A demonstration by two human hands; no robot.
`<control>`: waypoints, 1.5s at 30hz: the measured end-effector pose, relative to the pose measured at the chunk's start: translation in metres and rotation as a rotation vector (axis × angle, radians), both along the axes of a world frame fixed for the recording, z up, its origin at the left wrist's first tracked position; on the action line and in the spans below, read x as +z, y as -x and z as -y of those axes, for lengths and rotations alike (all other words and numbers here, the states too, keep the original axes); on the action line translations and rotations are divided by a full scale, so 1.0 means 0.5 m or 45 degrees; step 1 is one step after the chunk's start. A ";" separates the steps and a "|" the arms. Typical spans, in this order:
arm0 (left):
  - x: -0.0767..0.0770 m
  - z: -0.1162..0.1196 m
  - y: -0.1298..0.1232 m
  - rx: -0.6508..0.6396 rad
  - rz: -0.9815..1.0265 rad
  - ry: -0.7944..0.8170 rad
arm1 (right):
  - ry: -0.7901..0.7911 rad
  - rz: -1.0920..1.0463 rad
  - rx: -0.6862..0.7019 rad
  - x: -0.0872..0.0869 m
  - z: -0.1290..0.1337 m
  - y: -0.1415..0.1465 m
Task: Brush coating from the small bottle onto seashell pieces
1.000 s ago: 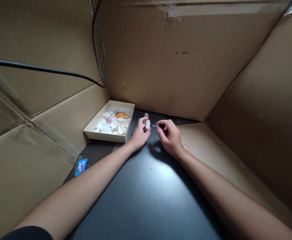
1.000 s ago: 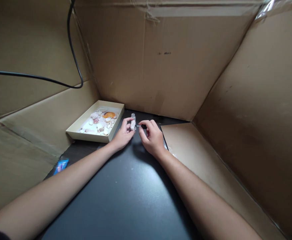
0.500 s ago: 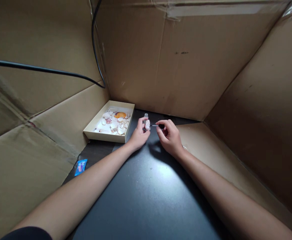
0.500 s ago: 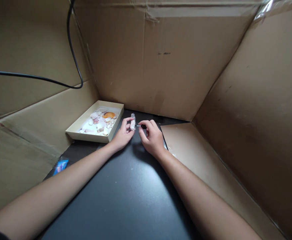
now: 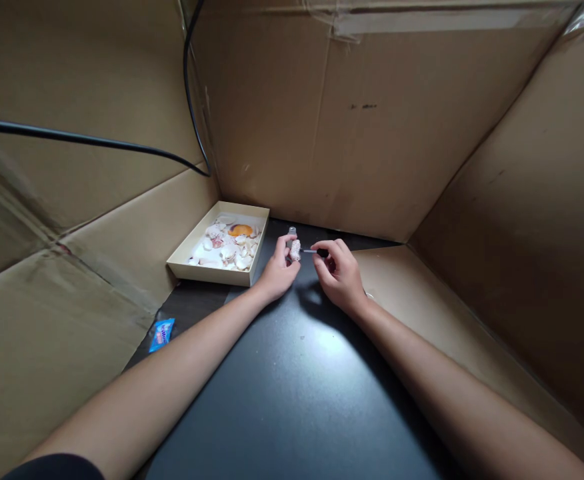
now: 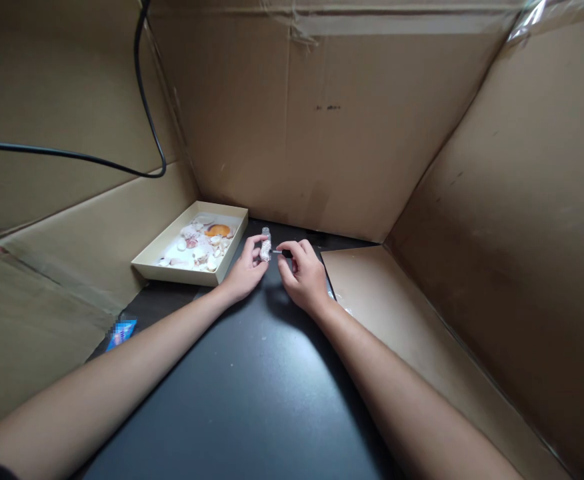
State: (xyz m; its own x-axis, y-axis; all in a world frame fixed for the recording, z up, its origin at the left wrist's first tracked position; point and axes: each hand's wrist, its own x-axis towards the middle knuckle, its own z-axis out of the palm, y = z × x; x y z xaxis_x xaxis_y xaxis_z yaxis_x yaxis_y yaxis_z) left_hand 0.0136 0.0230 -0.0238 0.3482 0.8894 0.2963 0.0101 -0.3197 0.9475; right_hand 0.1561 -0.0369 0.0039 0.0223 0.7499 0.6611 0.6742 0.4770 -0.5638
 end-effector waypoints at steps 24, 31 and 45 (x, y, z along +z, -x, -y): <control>0.004 0.002 0.003 0.067 -0.067 -0.032 | 0.010 0.052 -0.007 -0.002 0.001 0.003; 0.001 0.001 0.005 0.065 -0.080 -0.029 | 0.027 0.068 -0.008 0.000 0.000 0.002; -0.004 -0.002 0.003 0.044 -0.051 -0.026 | 0.068 0.067 -0.024 0.000 0.001 0.004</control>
